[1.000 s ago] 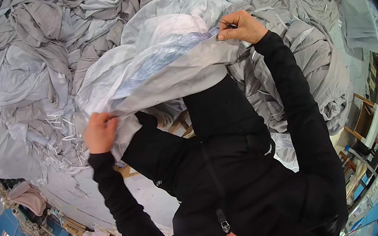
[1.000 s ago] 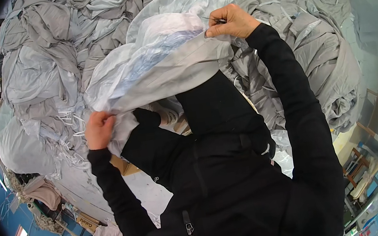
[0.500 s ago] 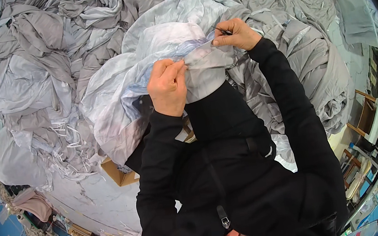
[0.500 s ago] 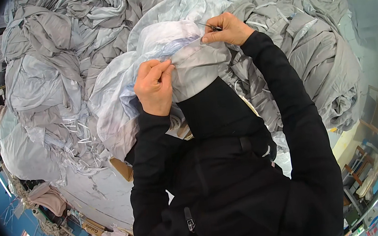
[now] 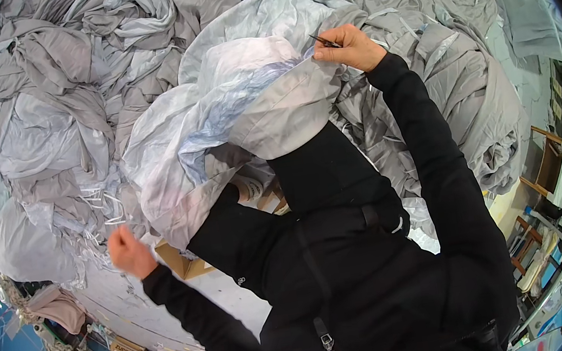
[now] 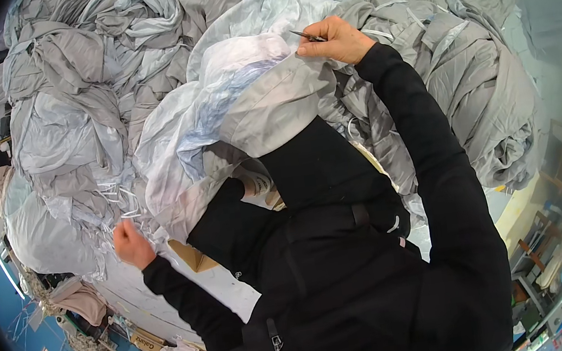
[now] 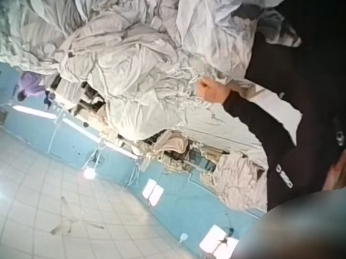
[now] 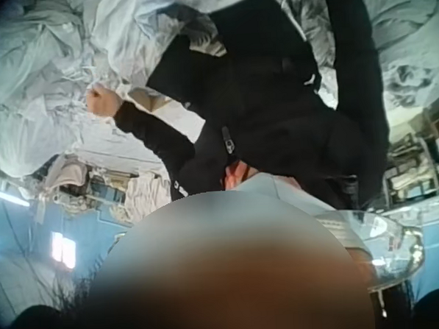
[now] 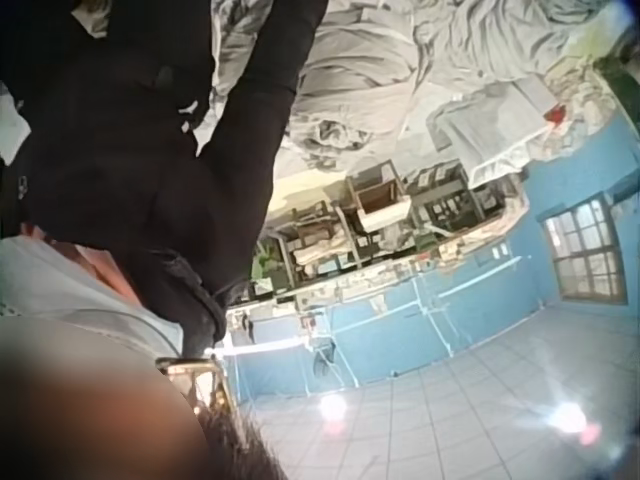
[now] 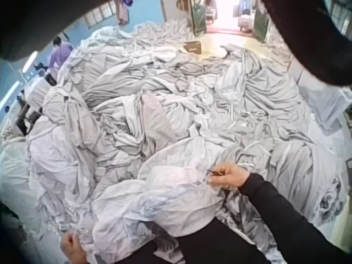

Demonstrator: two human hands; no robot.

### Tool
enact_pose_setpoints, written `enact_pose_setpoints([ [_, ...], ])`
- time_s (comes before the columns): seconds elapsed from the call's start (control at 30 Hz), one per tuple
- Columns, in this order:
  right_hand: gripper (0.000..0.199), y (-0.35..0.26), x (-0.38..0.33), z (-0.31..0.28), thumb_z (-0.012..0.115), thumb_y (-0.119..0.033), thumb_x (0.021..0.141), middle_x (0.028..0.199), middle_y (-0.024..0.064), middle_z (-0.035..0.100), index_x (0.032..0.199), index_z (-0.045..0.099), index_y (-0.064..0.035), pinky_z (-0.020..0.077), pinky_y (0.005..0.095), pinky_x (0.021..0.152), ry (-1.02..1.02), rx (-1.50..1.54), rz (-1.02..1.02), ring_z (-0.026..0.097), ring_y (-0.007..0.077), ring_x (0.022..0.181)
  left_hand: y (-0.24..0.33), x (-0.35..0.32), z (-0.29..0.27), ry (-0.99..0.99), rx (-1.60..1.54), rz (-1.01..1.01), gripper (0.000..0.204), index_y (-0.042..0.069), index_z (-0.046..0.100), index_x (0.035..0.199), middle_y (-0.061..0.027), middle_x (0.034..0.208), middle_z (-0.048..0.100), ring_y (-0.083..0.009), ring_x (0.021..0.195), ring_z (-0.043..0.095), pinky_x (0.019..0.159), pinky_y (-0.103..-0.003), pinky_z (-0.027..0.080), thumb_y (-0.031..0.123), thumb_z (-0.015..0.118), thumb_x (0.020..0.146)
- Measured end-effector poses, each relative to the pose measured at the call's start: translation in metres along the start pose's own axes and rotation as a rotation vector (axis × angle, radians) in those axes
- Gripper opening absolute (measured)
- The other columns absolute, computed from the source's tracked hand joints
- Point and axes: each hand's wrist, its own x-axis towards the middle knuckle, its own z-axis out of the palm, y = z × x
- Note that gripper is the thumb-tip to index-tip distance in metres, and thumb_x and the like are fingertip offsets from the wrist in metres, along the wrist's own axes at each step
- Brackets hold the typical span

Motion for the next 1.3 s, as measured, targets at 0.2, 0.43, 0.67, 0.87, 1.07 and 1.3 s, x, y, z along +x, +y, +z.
enact_pose_setpoints([
  [0.2,0.024,-0.018,0.002,-0.001,0.068,-0.025,0.091,0.068,-0.0075,0.053,0.088,0.068,-0.0022,0.0359,0.0230,0.058,-0.037,0.032,0.027,0.043,0.0022,0.065,0.013,0.021,-0.022,0.195,0.359,0.258,0.053,0.001,0.057,0.127,-0.0190,0.127,0.059,-0.0370,0.122,0.050,0.101,-0.044,0.040,0.025,0.073,0.083],
  [0.43,0.021,-0.036,-0.007,-0.003,0.067,-0.026,0.092,0.068,-0.0098,0.052,0.090,0.069,-0.0055,0.0326,0.0217,0.052,-0.059,0.084,0.067,0.041,0.0012,0.060,0.300,0.009,0.080,-0.306,-0.695,0.768,0.033,-0.002,0.063,0.112,-0.0173,0.106,0.066,-0.0287,0.105,0.060,0.086,-0.039,0.048,0.010,0.072,0.082],
  [0.67,0.023,-0.045,-0.014,-0.002,0.075,-0.026,0.086,0.070,-0.0089,0.054,0.092,0.069,-0.0044,0.0353,0.0213,0.054,-0.176,0.214,-0.001,0.044,0.0014,0.063,0.312,0.010,0.081,-0.859,-0.704,0.395,0.010,0.002,0.065,0.087,-0.0039,0.077,0.064,-0.0147,0.069,0.055,0.065,-0.028,0.042,0.012,0.066,0.087],
  [0.87,0.028,-0.032,-0.012,-0.020,0.080,-0.022,0.079,0.072,-0.0028,0.061,0.090,0.068,0.0014,0.0415,0.0249,0.061,-0.238,-0.107,-0.052,0.050,0.0041,0.068,0.229,0.022,0.047,-0.822,-1.350,-0.119,0.013,0.002,0.062,0.087,0.0057,0.078,0.059,-0.0036,0.068,0.049,0.062,-0.022,0.040,0.013,0.061,0.095],
  [1.07,0.024,-0.054,-0.010,-0.026,0.076,-0.022,0.083,0.064,-0.0056,0.050,0.078,0.064,-0.0024,0.0334,0.0242,0.055,-0.357,-0.057,-0.072,0.042,0.0038,0.062,0.171,0.015,0.009,-0.845,-1.361,-0.222,0.014,0.002,0.061,0.087,0.0020,0.078,0.061,-0.0050,0.067,0.051,0.064,-0.021,0.042,0.014,0.062,0.094],
  [1.3,0.031,-0.092,-0.006,-0.025,0.079,-0.030,0.082,0.062,-0.0081,0.047,0.071,0.060,-0.0066,0.0295,0.0235,0.054,-0.379,-0.042,-0.040,0.038,0.0038,0.059,0.131,0.004,-0.011,-0.876,-1.342,-0.284,0.013,0.003,0.061,0.087,0.0020,0.076,0.060,-0.0056,0.065,0.051,0.063,-0.021,0.041,0.014,0.064,0.093],
])
